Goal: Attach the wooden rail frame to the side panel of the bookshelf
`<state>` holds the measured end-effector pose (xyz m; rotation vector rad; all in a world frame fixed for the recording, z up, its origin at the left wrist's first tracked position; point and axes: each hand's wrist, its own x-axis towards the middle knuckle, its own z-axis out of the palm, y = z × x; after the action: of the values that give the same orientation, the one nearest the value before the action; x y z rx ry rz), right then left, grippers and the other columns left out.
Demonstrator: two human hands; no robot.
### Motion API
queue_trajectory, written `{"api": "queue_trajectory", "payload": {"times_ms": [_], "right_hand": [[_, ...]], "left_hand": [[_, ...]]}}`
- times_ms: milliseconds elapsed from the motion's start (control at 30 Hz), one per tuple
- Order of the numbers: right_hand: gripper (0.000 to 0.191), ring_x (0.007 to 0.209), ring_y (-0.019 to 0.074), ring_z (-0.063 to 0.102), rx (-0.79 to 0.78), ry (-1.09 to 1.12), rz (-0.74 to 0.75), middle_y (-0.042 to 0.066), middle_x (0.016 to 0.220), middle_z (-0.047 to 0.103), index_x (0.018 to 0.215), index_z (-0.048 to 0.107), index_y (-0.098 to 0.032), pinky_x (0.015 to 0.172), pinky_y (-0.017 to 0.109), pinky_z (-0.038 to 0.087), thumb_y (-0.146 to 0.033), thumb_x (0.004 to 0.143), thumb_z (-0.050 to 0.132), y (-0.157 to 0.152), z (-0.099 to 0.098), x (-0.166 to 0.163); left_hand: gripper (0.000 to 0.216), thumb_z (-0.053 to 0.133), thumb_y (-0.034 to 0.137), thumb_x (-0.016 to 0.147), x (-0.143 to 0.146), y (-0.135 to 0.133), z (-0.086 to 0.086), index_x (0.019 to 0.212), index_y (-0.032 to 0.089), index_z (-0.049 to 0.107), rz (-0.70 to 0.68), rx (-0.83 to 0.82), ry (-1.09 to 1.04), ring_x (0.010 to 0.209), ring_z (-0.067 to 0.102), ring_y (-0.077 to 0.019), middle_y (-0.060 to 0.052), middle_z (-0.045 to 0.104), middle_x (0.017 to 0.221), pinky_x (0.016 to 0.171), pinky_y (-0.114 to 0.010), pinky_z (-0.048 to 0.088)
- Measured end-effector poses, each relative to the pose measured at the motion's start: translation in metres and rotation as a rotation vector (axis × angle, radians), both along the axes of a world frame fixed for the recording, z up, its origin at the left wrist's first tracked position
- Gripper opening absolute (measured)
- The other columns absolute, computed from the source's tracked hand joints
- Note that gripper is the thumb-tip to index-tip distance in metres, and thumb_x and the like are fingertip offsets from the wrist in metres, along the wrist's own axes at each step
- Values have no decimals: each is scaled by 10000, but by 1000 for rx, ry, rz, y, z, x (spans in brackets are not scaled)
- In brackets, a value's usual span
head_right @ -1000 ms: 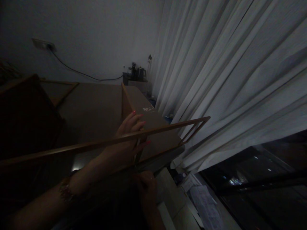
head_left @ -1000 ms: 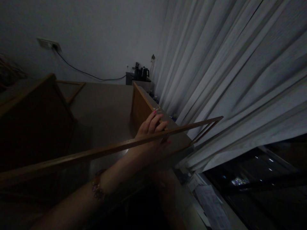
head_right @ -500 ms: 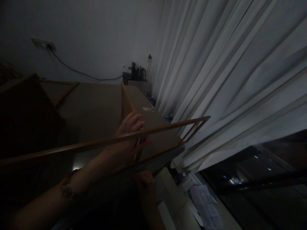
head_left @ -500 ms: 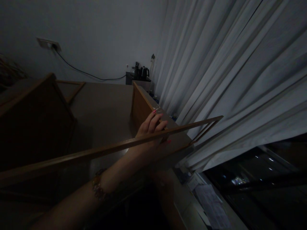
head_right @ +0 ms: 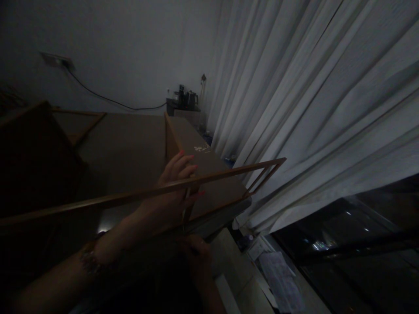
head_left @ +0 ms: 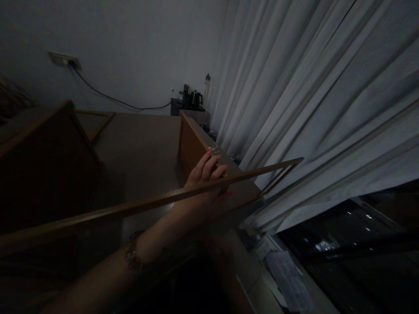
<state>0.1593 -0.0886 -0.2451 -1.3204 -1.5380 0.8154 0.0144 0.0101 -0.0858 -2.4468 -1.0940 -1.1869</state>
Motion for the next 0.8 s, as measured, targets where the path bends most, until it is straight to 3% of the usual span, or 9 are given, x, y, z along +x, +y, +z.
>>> {"api": "queue_trajectory", "payload": {"times_ms": [100, 233, 500, 800], "right_hand": [[394, 820, 178, 703, -64, 0, 87, 42, 884, 763, 890, 772, -249, 752, 269, 527, -575, 857, 553, 5, -1, 5], [339, 793, 159, 667, -8, -37, 165, 38, 838, 722, 854, 770, -246, 707, 251, 504, -544, 835, 609, 12, 3, 10], [220, 796, 152, 667, 187, -149, 140, 30, 814, 711, 870, 732, -240, 695, 235, 521, -398, 895, 580, 12, 6, 19], [278, 707, 152, 673, 391, -502, 66, 30, 770, 729, 890, 714, -250, 648, 250, 530, -243, 959, 444, 14, -17, 29]], "left_hand": [[511, 546, 435, 868, 0, 0, 0, 1253, 114, 445, 1, 6, -6, 1423, 255, -331, -166, 430, 1389, 1146, -495, 379], [502, 551, 421, 869, 0, 0, 1, 1244, 103, 452, -7, 40, -3, 1408, 282, -325, -168, 453, 1361, 1134, -490, 398], [516, 556, 424, 863, 0, 1, 0, 1236, 82, 455, -17, 68, -23, 1397, 284, -341, -185, 433, 1364, 1124, -505, 409], [492, 563, 412, 862, 1, 0, 1, 1227, 99, 462, -2, 62, -22, 1397, 295, -332, -172, 454, 1356, 1120, -500, 417]]}}
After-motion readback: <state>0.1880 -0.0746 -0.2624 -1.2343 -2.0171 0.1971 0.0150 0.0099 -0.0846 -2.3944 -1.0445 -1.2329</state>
